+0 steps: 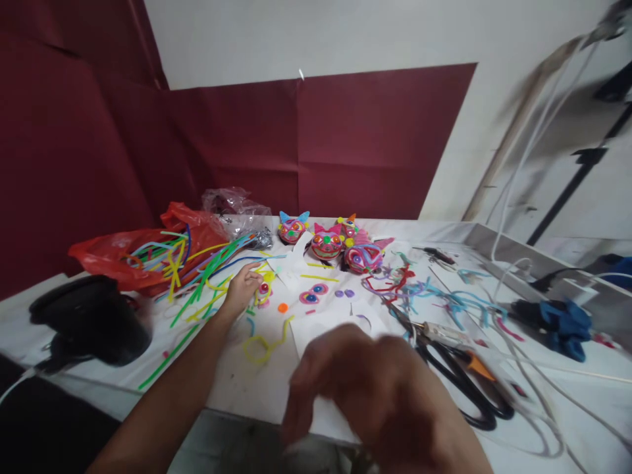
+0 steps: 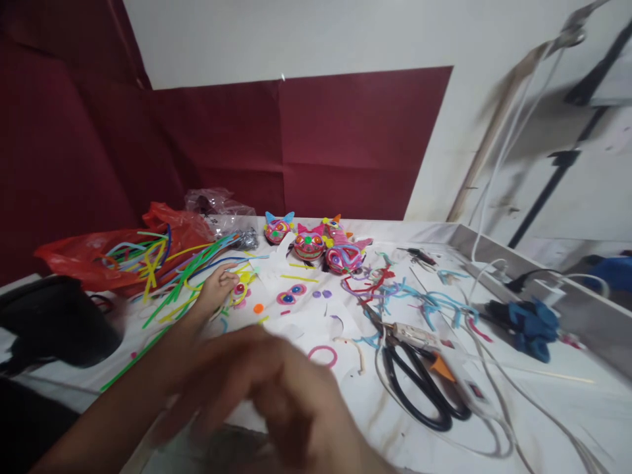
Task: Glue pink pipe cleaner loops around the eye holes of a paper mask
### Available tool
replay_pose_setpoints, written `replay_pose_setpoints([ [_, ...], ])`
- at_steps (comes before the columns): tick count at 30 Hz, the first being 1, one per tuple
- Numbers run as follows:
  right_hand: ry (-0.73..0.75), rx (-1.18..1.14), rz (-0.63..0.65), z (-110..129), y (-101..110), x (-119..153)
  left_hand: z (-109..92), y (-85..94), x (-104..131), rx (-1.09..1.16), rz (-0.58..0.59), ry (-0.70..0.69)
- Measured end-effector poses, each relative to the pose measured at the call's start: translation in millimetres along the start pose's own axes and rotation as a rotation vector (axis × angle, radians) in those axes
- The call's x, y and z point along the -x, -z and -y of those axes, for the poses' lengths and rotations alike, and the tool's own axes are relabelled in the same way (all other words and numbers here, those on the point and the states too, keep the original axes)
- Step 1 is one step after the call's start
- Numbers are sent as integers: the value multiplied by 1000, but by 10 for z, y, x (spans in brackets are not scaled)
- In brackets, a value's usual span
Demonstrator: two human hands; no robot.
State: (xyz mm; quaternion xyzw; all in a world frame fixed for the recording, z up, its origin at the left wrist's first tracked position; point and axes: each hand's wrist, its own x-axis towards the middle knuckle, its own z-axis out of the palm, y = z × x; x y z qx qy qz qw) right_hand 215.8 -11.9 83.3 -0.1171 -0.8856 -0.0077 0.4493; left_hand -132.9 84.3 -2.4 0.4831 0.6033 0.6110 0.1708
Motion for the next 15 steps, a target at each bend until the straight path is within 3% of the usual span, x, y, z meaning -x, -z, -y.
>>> replay_pose_setpoints([
  [2,-277,-448,13,-104,-149,-175,-6,0,16,22,22,12],
  [5,-838,-1135,54,-295,-421,-412,-34,8,31,59,61,21],
  [8,-1115,-1181,104,-519,-705,-585,-86,14,49,93,104,22],
  [15,-1325,-1090,101,-901,-1257,-830,-199,-7,113,167,194,37],
])
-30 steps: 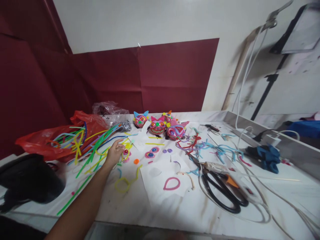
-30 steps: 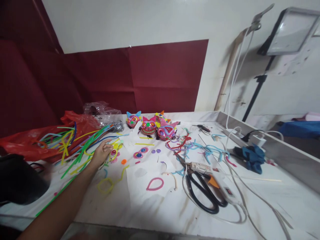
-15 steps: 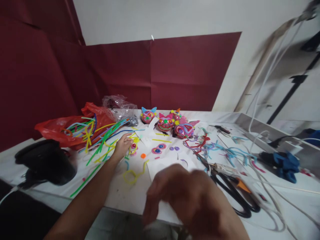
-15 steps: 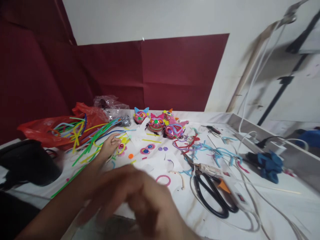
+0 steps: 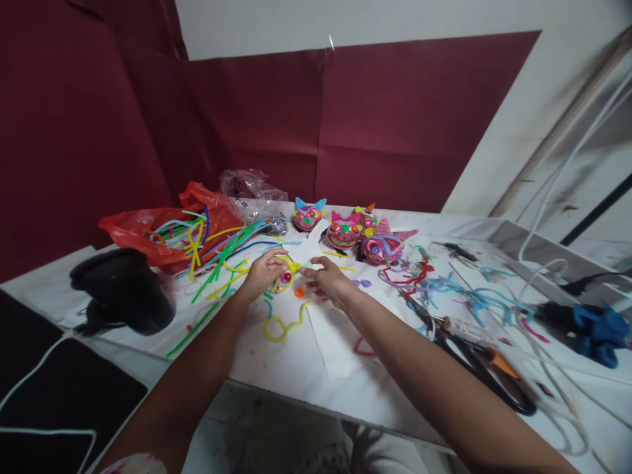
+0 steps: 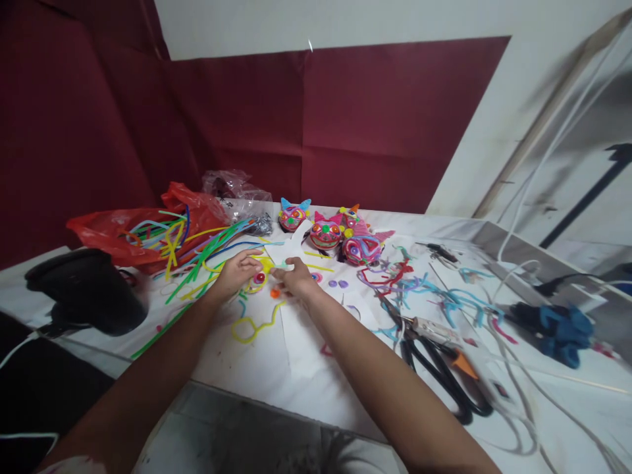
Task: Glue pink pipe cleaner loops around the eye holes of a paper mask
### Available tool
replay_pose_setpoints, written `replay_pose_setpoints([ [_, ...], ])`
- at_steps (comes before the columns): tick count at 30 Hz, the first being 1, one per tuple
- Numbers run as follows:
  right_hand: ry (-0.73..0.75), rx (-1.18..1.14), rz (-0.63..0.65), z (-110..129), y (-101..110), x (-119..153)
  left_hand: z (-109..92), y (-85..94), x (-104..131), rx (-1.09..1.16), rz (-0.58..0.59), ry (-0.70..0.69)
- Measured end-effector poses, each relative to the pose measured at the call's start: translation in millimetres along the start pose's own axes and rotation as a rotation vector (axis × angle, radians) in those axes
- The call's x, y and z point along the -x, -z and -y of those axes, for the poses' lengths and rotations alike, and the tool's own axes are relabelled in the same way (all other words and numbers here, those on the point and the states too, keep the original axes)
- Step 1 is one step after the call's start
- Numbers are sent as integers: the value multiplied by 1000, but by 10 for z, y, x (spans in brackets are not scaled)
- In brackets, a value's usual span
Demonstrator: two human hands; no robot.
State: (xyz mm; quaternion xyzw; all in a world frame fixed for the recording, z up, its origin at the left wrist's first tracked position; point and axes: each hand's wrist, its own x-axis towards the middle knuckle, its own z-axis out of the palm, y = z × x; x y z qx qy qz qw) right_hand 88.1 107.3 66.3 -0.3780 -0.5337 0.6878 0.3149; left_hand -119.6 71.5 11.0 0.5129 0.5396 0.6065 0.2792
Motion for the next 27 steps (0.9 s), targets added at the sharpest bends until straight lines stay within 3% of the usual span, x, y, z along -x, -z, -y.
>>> replay_pose_setpoints([
  [7,-55,-104,-5,-91,-139,-209,29,-21,9,73,25,61],
  [15,-22,-234,-82,-81,-81,-312,75,-43,9,146,91,242],
  [27,-2,-213,-13,-232,-29,-401,90,-16,25,140,83,363],
])
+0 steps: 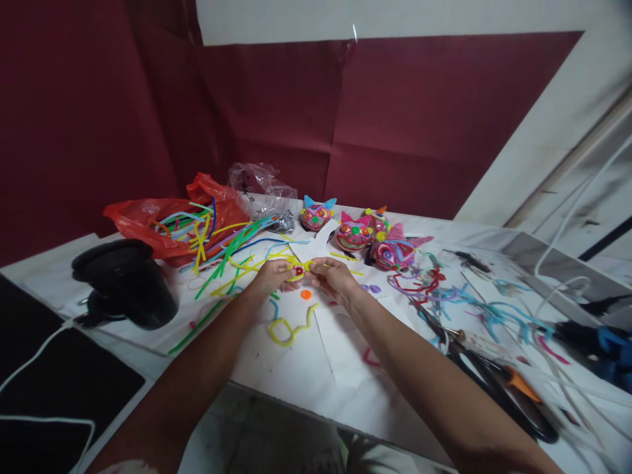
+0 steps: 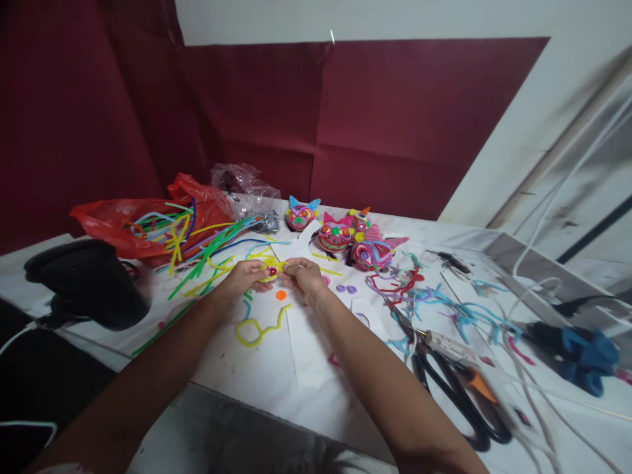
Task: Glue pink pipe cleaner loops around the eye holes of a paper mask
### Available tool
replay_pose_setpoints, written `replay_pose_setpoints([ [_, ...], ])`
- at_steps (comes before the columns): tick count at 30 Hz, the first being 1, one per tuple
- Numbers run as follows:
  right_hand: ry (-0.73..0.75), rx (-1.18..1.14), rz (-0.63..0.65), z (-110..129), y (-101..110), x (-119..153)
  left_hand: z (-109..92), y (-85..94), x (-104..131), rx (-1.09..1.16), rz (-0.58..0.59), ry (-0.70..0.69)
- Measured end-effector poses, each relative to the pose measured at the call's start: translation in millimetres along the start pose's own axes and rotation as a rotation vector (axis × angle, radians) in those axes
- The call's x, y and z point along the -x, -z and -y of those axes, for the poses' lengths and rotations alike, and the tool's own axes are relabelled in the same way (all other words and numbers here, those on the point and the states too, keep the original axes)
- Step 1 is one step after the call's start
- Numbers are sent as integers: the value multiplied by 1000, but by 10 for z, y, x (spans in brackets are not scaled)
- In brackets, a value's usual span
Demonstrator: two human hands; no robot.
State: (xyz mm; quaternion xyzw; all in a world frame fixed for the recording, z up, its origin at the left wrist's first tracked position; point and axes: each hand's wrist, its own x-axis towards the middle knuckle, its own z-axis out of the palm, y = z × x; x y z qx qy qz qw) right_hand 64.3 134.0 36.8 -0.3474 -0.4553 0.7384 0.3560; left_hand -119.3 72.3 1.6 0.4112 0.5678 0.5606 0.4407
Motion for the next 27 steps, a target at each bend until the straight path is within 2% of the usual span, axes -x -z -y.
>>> replay_pose_setpoints([
  [8,-86,98,-29,67,43,-52,-54,-51,55,55,21,39],
  [15,-135,246,-48,133,173,-109,-97,-74,72,79,-26,54],
  [22,-28,398,-119,206,333,-141,-122,-53,79,92,-29,61],
  [27,61,476,-104,270,348,-142,-125,-37,90,92,-37,50],
])
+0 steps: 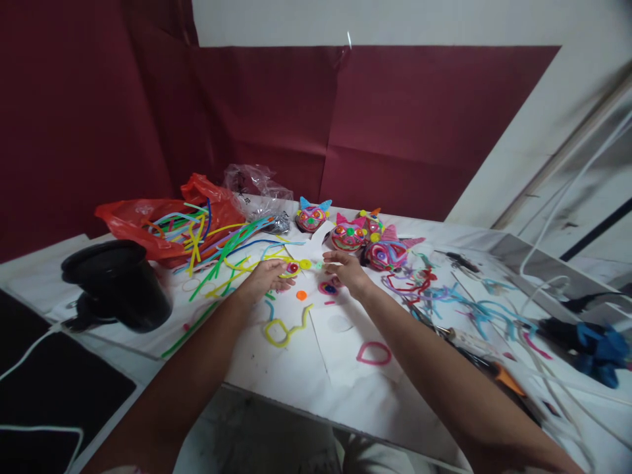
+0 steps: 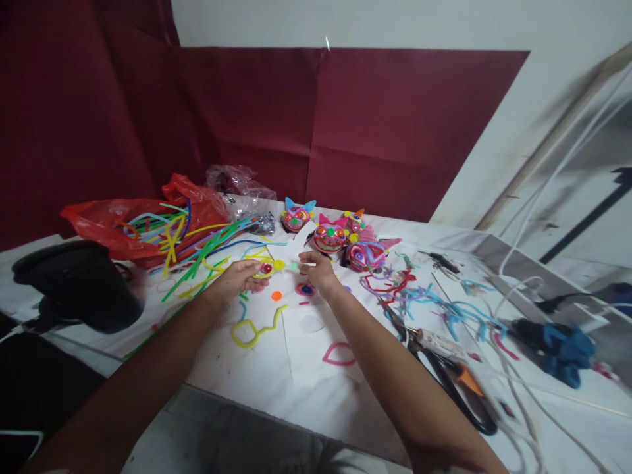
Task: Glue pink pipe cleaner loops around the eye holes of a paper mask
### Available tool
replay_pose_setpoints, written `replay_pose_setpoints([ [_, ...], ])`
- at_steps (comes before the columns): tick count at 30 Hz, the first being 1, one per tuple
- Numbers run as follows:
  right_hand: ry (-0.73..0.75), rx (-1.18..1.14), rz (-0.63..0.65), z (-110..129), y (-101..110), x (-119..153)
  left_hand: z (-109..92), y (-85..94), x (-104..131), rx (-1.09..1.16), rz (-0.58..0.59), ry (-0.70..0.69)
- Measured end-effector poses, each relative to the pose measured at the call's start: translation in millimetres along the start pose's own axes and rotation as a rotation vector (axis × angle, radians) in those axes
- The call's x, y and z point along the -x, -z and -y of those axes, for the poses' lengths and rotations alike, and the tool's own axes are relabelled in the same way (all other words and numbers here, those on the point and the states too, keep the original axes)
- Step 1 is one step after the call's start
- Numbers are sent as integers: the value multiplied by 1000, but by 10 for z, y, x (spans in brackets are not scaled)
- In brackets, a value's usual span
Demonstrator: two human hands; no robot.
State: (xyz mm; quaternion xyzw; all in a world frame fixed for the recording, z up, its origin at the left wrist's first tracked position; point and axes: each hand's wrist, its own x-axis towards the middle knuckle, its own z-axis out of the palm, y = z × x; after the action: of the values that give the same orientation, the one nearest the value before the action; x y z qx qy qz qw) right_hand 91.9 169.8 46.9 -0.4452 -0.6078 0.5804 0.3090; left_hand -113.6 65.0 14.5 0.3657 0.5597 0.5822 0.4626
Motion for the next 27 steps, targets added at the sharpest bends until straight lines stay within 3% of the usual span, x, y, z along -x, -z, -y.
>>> replay_pose_setpoints([
  [8,-16,85,141,33,43,-41,-2,5,-19,-13,5,8],
  [14,-75,125,174,-32,92,-113,-28,-8,-10,-12,2,17],
  [27,-101,-60,236,-70,219,-64,-24,-19,-6,-52,-18,69],
])
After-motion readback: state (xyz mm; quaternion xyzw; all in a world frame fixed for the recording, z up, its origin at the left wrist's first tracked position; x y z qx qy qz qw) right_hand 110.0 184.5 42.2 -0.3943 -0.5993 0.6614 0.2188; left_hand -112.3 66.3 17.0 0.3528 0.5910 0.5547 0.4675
